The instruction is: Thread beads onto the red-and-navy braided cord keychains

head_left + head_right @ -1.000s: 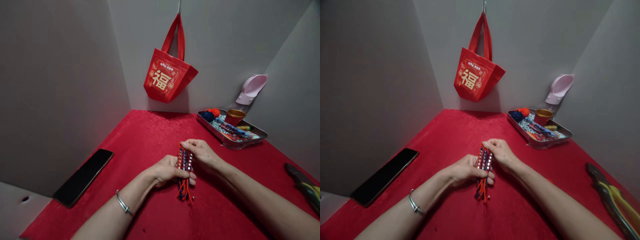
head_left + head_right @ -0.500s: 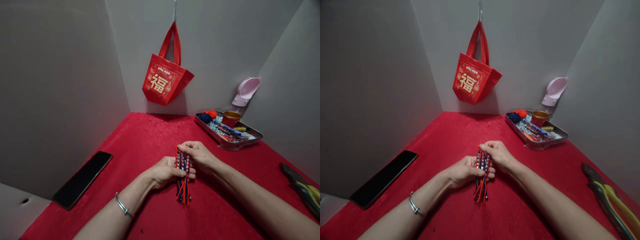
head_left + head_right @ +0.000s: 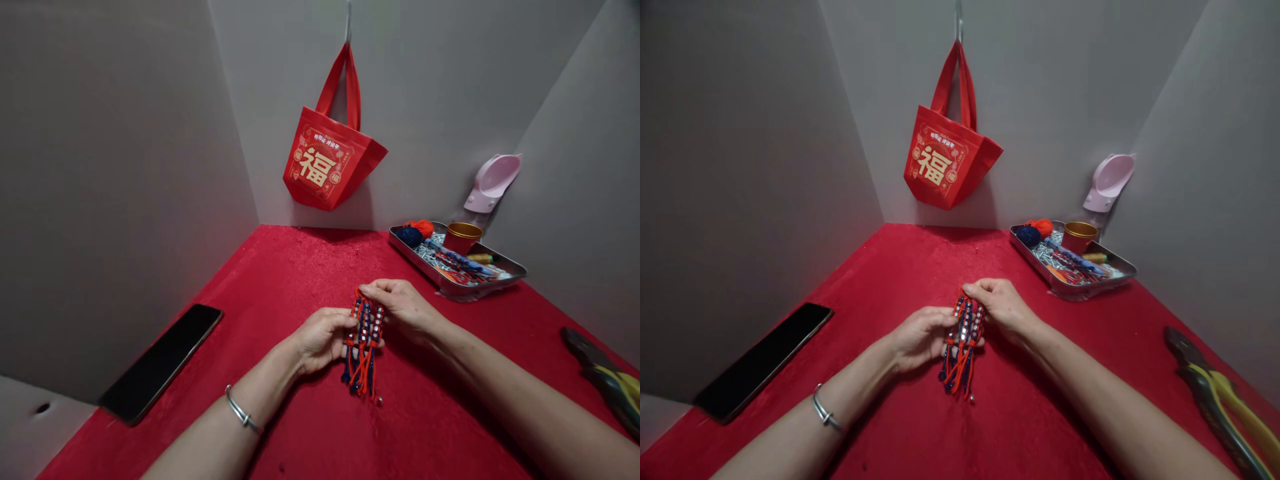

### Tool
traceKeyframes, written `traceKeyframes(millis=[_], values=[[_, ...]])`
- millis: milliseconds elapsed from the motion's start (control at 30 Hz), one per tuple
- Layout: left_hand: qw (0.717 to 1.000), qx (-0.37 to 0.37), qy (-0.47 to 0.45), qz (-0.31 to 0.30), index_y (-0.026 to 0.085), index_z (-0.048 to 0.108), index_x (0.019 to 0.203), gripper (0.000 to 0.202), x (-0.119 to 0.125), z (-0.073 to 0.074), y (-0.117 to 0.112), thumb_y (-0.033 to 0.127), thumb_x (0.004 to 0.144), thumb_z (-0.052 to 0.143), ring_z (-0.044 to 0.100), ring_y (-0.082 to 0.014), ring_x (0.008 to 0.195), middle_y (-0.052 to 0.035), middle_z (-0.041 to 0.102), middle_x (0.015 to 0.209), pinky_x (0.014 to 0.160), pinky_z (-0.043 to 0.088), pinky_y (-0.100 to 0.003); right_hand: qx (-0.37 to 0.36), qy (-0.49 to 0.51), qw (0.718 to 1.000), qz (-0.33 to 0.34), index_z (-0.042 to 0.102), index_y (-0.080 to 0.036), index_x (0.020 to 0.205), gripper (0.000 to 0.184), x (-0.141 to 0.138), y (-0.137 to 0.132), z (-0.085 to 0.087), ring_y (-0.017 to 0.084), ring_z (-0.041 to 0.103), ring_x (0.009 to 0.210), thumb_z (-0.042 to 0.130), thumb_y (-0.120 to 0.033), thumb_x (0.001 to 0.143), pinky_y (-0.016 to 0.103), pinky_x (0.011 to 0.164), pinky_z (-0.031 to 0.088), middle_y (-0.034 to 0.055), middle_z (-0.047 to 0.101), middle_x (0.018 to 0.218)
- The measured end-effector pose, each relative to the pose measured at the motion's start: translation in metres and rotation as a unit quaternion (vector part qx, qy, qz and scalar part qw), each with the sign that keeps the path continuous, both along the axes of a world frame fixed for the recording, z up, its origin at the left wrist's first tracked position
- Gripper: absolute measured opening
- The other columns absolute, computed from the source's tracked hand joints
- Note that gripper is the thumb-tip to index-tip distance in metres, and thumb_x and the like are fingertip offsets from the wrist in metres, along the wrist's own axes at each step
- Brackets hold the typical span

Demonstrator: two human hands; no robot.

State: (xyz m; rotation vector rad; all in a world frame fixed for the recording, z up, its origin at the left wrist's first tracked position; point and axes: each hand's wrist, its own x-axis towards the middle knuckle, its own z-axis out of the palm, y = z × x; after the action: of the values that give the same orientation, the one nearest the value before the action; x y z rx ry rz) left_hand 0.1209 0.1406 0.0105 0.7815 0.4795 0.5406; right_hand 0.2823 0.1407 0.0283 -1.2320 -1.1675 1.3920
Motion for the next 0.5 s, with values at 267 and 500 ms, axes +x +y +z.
traceKeyframes(millis=[267, 500], values=[[1.0, 0.001, 0.008, -0.013, 0.004, 0.06, 0.096, 0.026, -0.0006, -0.0031, -0.0007, 0.019, 0.076, 0.053, 0.065, -0.0236, 0.077, -0.0174, 0.065, 0.088, 0.072, 0.048, -0.035, -0.024, 0.018, 1.0, -0.005, 0.051, -0.016, 0.059, 0.03, -0.0038, -0.0003, -0.0009, 0.006, 0.036, 0.039, 0.065, -0.041, 0.068, 0.023, 0.04, 0.022, -0.0036, 0.047, 0.048], [0.998, 0.052, 0.018, 0.028, 0.006, 0.062, 0.094, 0.038, 0.0041, -0.0097, -0.0075, 0.01, 0.057, 0.072, 0.064, -0.0176, 0.071, -0.0115, 0.064, 0.086, 0.075, 0.047, -0.033, -0.038, 0.037, 0.999, 0.001, 0.049, -0.016, 0.06, 0.031, -0.0058, -0.0018, 0.0004, 0.004, 0.031, 0.039, 0.065, -0.042, 0.069, 0.022, 0.038, 0.017, -0.0061, 0.041, 0.048]])
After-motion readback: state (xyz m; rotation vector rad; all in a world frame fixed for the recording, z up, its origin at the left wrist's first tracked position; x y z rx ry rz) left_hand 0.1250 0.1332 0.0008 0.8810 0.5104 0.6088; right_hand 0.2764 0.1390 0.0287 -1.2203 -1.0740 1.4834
